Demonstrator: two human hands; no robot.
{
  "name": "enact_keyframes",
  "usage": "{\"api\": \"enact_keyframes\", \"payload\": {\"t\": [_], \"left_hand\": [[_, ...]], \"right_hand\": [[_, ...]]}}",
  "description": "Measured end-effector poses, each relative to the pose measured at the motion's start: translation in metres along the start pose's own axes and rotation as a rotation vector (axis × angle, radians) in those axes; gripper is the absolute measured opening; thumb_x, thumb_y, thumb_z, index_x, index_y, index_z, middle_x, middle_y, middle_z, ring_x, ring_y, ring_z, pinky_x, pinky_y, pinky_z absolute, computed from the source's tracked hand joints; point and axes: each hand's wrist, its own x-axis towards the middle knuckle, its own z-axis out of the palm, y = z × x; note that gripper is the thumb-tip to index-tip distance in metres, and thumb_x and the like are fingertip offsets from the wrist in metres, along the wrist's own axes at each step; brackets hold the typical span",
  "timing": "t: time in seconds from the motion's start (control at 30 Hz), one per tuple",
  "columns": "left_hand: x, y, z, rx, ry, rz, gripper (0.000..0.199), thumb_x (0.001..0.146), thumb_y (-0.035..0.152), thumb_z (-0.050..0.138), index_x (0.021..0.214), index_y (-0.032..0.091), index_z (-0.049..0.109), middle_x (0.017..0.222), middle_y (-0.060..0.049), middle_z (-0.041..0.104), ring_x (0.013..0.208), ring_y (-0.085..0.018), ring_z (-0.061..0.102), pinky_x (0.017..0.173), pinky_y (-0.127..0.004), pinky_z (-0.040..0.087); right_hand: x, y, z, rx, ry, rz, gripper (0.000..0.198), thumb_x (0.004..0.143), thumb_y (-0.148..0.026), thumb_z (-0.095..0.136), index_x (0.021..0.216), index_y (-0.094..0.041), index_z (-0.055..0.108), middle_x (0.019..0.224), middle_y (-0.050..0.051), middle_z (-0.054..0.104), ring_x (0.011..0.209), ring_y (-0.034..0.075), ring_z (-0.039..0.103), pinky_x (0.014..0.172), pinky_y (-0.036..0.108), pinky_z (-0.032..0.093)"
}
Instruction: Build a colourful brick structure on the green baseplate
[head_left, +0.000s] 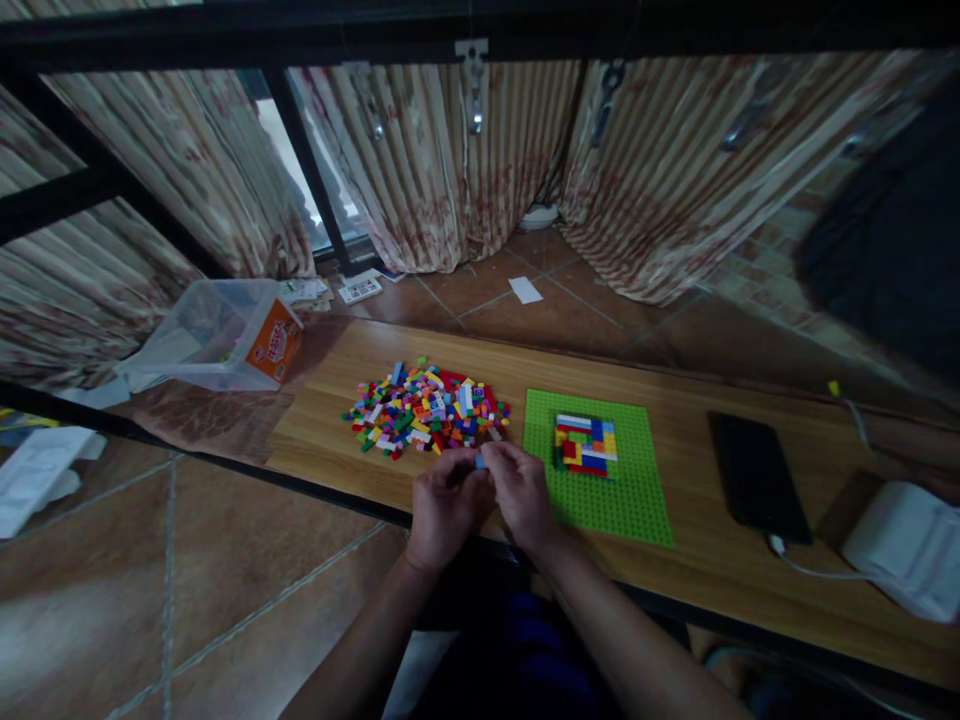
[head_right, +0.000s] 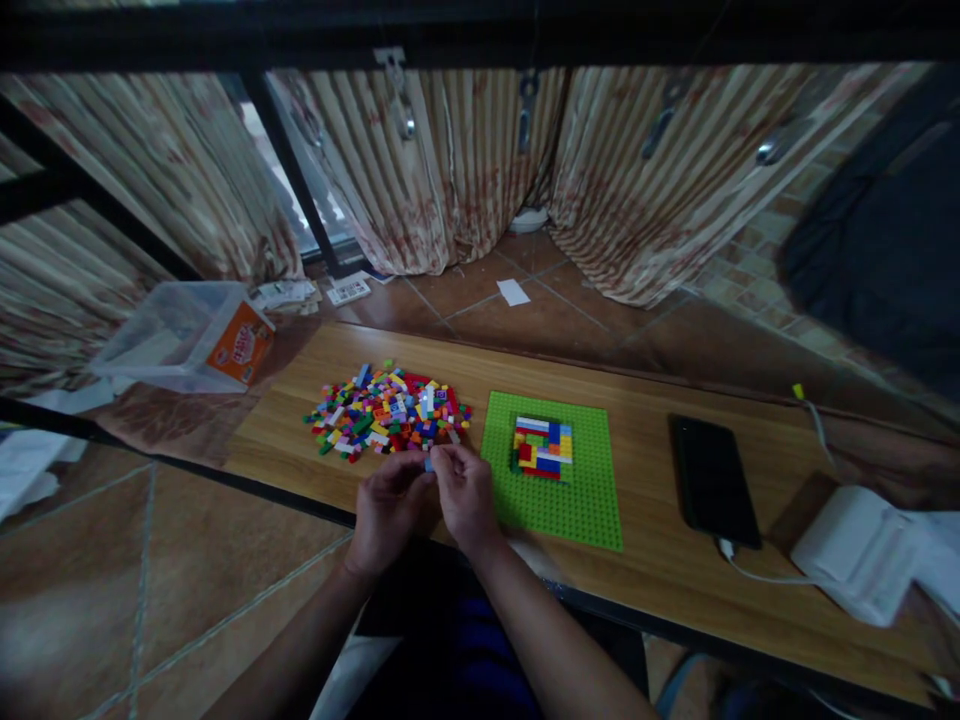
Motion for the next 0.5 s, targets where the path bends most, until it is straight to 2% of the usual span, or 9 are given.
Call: {"api": "enact_keyframes", "payload": {"t": [0.13, 0.27, 0.5], "left_hand": [[-0.004, -0.004, 0.003, -0.070, 0.010, -0.032, 0.017, 0.082, 0.021, 0.067, 0.099, 0.018, 0.067, 0.093, -0.003, 0.073, 0.086, -0.016, 0.069, 0.080, -0.026, 0.055], [-0.006, -0.007, 0.004, -0.108, 0.031, -0.087, 0.016, 0.080, 0.022, 0.069, 0.095, 0.017, 0.068, 0.090, -0.004, 0.072, 0.083, -0.016, 0.069, 0.079, -0.026, 0.055], [-0.004, -0.005, 0.003, -0.243, 0.025, -0.159, 0.016, 0.076, 0.022, 0.072, 0.091, 0.016, 0.069, 0.085, -0.003, 0.072, 0.078, -0.015, 0.067, 0.076, -0.025, 0.054]], "right_hand": [[-0.006, 0.003, 0.002, 0.123, 0.047, 0.154, 0.038, 0.074, -0.055, 0.064, 0.073, -0.017, 0.062, 0.053, -0.006, 0.044, 0.045, 0.007, 0.035, 0.042, 0.022, 0.026], [-0.010, 0.001, 0.003, 0.226, 0.059, 0.279, 0.042, 0.068, -0.058, 0.068, 0.071, -0.018, 0.059, 0.051, -0.009, 0.036, 0.042, 0.005, 0.029, 0.039, 0.020, 0.019], [-0.012, -0.001, 0.003, 0.254, 0.053, 0.300, 0.042, 0.065, -0.058, 0.071, 0.071, -0.018, 0.059, 0.051, -0.009, 0.037, 0.043, 0.004, 0.030, 0.039, 0.019, 0.019]]}}
